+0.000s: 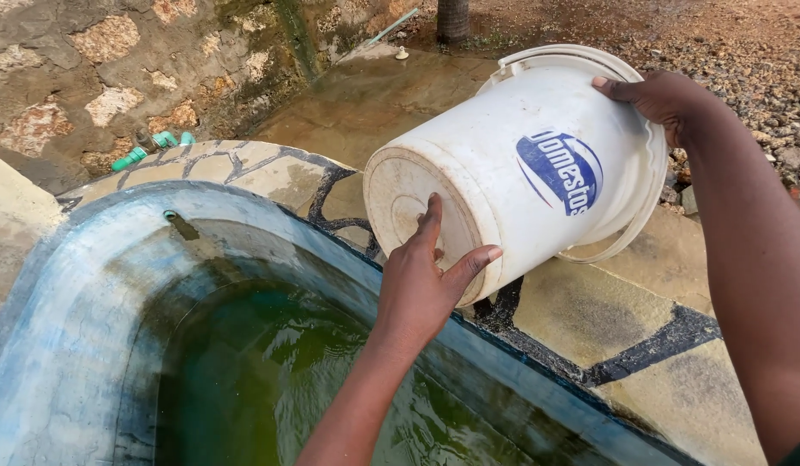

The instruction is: The person scoops water from a stone-lined basin using a white bucket, dipping the bucket into the water and lifting it several times.

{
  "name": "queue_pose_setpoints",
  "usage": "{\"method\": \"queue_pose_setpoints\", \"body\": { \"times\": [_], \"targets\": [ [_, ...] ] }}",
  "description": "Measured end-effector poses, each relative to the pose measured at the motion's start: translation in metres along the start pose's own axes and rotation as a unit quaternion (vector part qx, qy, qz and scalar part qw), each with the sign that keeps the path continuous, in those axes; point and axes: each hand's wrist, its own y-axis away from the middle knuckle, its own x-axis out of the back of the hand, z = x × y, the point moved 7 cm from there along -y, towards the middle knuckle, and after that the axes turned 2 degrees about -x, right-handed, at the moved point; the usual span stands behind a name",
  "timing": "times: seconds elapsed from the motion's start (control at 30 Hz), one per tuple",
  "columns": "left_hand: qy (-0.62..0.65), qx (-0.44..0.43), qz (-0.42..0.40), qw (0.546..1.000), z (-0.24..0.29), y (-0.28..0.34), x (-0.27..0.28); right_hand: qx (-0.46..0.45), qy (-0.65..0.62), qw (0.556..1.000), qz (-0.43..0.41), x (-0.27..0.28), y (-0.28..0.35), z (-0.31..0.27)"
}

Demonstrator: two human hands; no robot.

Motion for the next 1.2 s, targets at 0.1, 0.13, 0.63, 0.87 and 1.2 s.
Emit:
{"method": "queue_pose_setpoints", "body": {
  "times": [0.1,0.13,0.63,0.87,1.2],
  "targets": [
    [0.048,0.024,-0.014,0.998,-0.002,0.003,0.001,-0.009,0.008,1.0,0.019,0.0,0.003,-0.003],
    [0.047,0.022,-0.013,0.999,-0.004,0.002,0.001,-0.008,0.007,1.0,0.021,0.0,0.001,-0.004],
    [0.298,0.072,0.076,0.949,-0.1,0.05,-0.03,0.014,0.083,0.996,0.025,-0.023,0.055,-0.025],
    [0.432,0.175,0.13,0.875,-0.167,0.092,-0.024,0.118,0.134,0.984,0.016,-0.077,0.166,-0.072],
    [0.644,0.34,0.396,0.56,-0.395,0.301,-0.043,0.391,0.277,0.862,-0.166,-0.259,0.358,-0.057]
  ]
}}
